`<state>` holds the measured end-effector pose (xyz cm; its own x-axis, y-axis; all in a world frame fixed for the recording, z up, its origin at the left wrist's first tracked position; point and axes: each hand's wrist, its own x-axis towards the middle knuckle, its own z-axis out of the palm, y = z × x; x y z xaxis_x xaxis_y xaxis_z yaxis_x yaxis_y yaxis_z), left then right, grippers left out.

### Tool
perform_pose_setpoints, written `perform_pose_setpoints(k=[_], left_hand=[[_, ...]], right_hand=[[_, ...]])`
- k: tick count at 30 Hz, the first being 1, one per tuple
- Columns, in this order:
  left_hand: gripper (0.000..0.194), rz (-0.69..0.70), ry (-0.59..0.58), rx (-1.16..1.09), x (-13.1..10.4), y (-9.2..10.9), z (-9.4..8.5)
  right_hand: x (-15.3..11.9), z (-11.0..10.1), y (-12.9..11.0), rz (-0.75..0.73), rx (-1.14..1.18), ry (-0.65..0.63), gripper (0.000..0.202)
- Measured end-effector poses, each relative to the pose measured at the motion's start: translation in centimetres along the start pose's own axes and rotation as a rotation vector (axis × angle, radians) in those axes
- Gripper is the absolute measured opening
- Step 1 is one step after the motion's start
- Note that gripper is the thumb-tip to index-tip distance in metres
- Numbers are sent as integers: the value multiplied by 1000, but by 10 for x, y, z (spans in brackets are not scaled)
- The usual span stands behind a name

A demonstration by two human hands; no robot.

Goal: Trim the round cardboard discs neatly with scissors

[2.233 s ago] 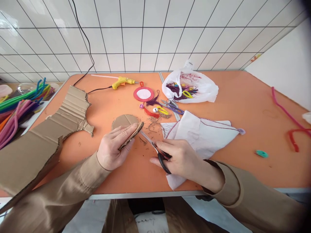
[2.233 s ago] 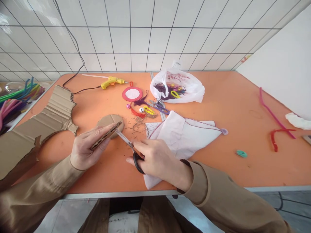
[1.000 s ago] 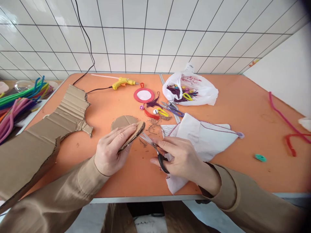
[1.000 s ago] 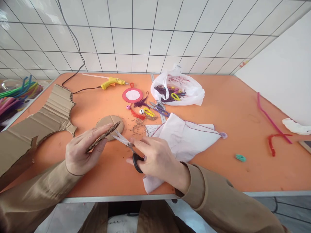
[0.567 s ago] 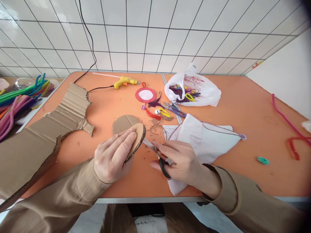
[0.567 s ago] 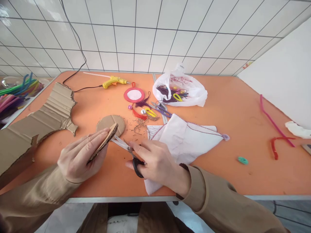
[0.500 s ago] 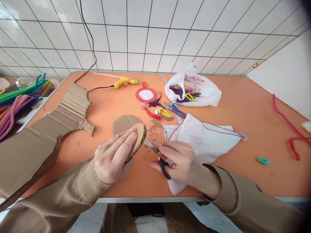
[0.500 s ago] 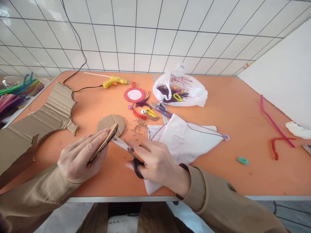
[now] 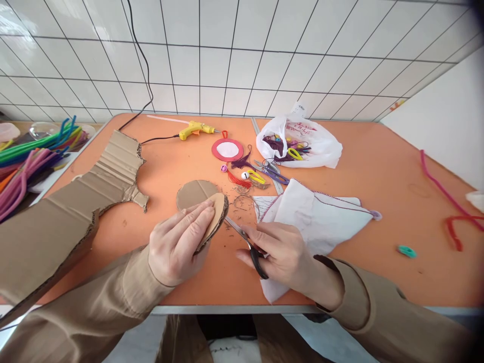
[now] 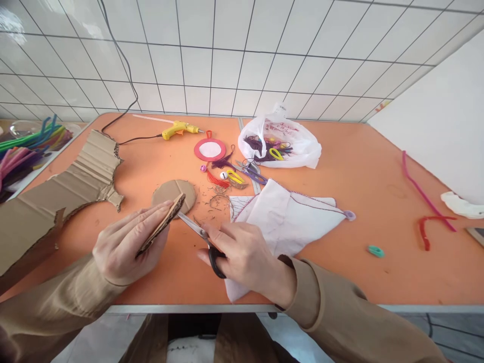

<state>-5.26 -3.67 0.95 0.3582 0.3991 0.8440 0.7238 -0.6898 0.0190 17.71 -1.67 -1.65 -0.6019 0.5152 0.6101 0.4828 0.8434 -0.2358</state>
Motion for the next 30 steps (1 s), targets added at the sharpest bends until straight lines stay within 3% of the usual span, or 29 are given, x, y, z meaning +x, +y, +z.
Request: perform_pose_setpoints(k=[5, 9, 16, 23, 30], left_hand=[[32, -123, -9, -101, 5, -2, 3], [32, -189, -44, -177, 7, -3, 3], [40, -110, -45, -102, 0, -2, 3], [30, -72, -10, -95, 4, 0, 2], [32, 15, 11, -3, 4, -5, 2]], right_hand=[[4, -1, 3, 26, 12, -12, 28], [3, 0, 6, 37, 25, -24, 31], [-1, 0, 6, 22, 20, -55, 30], [0, -3, 3, -10, -15, -27, 28], [5, -2, 5, -3, 13, 1, 24]])
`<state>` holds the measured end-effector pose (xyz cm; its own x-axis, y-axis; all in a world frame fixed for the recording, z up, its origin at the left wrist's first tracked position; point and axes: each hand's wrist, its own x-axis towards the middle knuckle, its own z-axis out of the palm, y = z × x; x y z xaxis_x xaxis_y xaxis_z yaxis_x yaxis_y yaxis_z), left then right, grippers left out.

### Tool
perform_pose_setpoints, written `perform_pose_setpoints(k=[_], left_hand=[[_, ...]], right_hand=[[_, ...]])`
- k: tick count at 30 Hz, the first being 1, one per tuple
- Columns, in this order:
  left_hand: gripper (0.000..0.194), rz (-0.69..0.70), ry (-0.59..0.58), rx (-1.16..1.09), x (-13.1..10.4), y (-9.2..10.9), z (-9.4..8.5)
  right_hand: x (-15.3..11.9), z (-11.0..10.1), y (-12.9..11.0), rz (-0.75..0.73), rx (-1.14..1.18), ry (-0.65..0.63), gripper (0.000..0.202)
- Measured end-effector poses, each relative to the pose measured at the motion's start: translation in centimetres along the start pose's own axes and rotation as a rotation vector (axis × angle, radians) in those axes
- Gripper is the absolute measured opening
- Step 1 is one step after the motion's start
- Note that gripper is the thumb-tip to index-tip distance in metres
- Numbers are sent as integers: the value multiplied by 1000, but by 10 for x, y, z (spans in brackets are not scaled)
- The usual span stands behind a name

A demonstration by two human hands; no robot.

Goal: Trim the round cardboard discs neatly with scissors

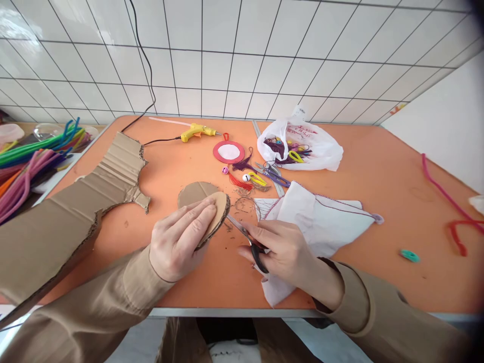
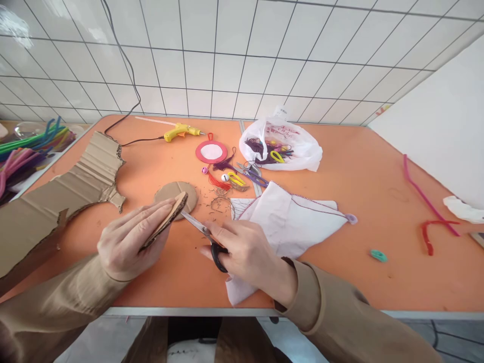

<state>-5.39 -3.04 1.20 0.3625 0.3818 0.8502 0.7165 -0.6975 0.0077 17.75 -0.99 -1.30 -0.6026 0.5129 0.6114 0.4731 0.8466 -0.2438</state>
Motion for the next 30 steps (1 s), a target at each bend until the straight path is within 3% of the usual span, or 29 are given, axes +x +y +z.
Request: perform_pose_setpoints(k=[7, 13, 16, 19, 21, 23, 25, 28, 30], left_hand=[[19, 51, 26, 75, 3, -8, -4], [27, 28, 137, 125, 1, -19, -8], [28, 100, 101, 157, 1, -19, -14], [23, 209, -70, 157, 1, -12, -18], [21, 277, -100, 155, 0, -6, -17], [22, 328, -105, 132, -3, -1, -13], [24, 345, -123, 90, -6, 3, -6], [34, 328, -141, -4, -9, 3, 4], [55, 189, -97, -87, -9, -1, 9]], right_hand=[[0, 1, 3, 28, 28, 1, 24], [0, 0, 1, 102, 50, -29, 17], [1, -2, 0, 290, 276, -5, 23], [5, -8, -3, 605, 703, 35, 37], [10, -11, -6, 700, 990, 11, 41], [17, -13, -9, 700, 1183, 7, 30], [24, -13, -12, 712, 1197, -42, 14], [30, -13, -13, 784, 1151, 13, 22], [31, -14, -11, 768, 1092, 81, 24]])
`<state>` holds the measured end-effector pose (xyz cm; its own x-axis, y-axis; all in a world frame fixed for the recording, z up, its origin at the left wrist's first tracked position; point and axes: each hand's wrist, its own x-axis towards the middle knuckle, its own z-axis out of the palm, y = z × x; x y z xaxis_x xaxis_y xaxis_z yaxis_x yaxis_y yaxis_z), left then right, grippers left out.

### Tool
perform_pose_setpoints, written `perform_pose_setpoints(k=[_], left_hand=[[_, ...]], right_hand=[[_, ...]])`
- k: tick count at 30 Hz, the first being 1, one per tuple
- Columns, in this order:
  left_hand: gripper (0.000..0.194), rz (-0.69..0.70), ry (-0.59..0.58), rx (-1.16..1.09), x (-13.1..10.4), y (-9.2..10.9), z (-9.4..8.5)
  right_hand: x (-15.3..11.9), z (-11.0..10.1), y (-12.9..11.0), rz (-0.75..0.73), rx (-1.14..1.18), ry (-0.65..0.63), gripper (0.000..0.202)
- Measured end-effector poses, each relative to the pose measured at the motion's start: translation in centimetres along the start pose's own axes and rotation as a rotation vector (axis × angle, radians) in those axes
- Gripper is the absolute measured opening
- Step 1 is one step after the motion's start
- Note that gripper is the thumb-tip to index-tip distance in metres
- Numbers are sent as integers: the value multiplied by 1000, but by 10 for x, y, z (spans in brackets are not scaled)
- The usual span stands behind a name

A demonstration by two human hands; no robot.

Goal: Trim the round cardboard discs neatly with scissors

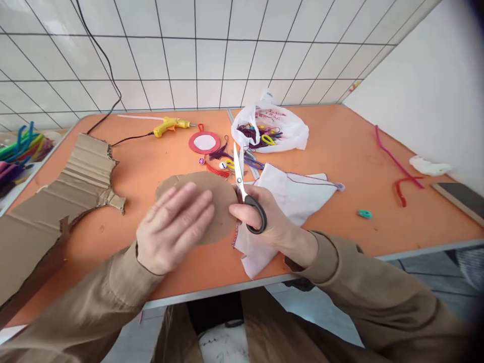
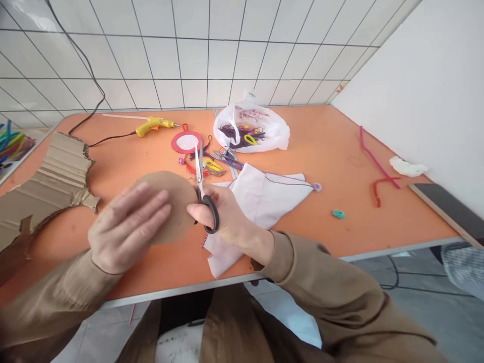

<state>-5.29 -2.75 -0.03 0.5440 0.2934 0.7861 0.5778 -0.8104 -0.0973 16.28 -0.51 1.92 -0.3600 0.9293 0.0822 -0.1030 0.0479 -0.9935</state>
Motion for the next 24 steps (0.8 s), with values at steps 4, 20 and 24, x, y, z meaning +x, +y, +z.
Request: perform_pose_setpoints(k=[4, 20, 24], left_hand=[[63, -678, 263, -452, 2, -13, 5], [23, -1515, 187, -1550, 36, 26, 33], [23, -1538, 236, -1491, 35, 17, 33]], right_hand=[[5, -6, 1, -125, -54, 108, 27], [9, 1, 11, -198, -107, 290, 14], [6, -2, 12, -175, -70, 304, 16]])
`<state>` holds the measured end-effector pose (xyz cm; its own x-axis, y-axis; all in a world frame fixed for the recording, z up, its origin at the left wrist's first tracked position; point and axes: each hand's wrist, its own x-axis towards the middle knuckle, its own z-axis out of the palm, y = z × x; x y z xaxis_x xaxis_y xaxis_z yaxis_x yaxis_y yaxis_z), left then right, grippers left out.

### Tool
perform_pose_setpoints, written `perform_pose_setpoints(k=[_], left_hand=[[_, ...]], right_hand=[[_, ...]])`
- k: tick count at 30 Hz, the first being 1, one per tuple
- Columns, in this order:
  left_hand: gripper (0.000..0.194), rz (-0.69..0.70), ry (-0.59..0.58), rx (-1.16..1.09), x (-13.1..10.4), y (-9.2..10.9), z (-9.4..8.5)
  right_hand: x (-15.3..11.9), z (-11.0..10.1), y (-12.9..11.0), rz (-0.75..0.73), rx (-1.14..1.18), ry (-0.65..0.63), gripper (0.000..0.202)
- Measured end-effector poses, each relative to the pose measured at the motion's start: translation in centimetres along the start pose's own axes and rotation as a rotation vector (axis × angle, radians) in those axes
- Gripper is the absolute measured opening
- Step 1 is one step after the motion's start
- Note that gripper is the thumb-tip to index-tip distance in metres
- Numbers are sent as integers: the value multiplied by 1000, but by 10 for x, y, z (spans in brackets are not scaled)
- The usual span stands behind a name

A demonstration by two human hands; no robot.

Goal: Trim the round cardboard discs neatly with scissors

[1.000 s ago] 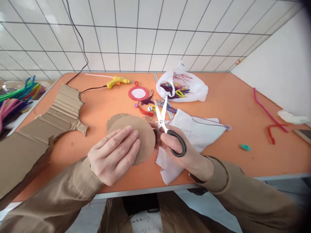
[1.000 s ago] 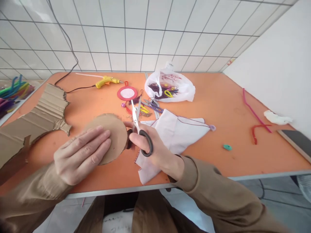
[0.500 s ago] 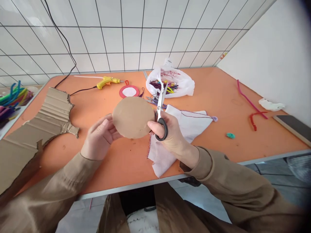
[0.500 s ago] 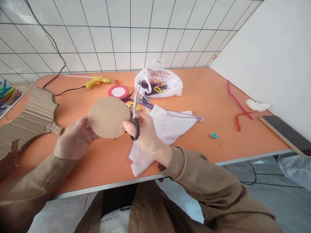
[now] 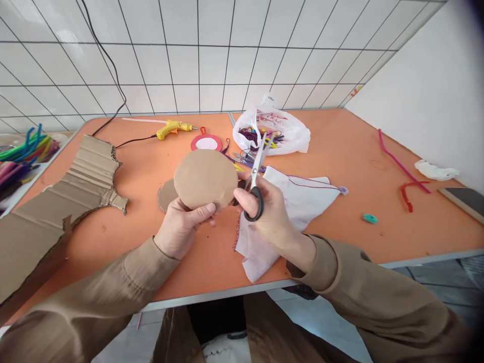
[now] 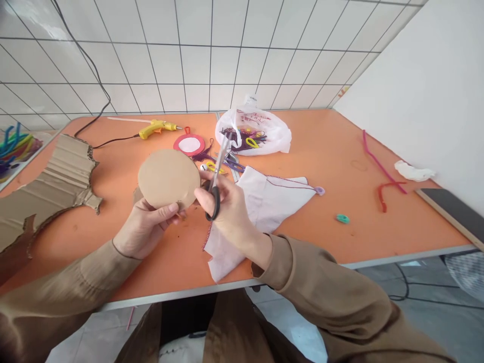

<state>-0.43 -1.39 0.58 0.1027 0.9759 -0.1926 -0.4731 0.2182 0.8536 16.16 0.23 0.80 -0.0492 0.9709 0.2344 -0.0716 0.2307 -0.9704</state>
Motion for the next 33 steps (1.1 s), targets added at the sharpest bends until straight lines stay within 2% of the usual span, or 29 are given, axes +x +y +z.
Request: perform_pose_setpoints(k=[1, 2, 4, 6, 7, 10, 16, 20, 24, 28, 33], left_hand=[[23, 25, 19, 0, 2, 2, -3], [23, 52, 36, -3, 4, 4, -6], [23, 89, 55, -13, 8, 7, -14], [21, 101, 64, -32, 9, 8, -20], [20, 99, 63, -45, 9, 9, -22], [19, 85, 56, -88, 6, 8, -22], [15, 108, 72, -218, 3, 4, -15], [22, 90, 84, -292, 5, 1, -14], [31, 76, 74, -281, 5, -2, -15], [38, 85, 2, -221, 2, -2, -18], [34, 53, 23, -283, 0, 4, -15]], right_hand=[[-2, -3, 0, 20, 33, 37, 23], [-5, -5, -1, 73, 66, 7, 26], [-12, -10, -2, 129, 137, -126, 32], [-20, -13, -2, 210, 263, -364, 45], [-23, -12, -3, 287, 311, -440, 49], [-31, -8, -3, 455, 372, -552, 56], [-31, -5, -3, 533, 430, -641, 60], [-31, -5, -4, 577, 467, -654, 59], [-32, -4, -4, 577, 453, -643, 60], [-31, -6, -1, 574, 430, -663, 61], [-32, -7, 3, 565, 409, -684, 61]])
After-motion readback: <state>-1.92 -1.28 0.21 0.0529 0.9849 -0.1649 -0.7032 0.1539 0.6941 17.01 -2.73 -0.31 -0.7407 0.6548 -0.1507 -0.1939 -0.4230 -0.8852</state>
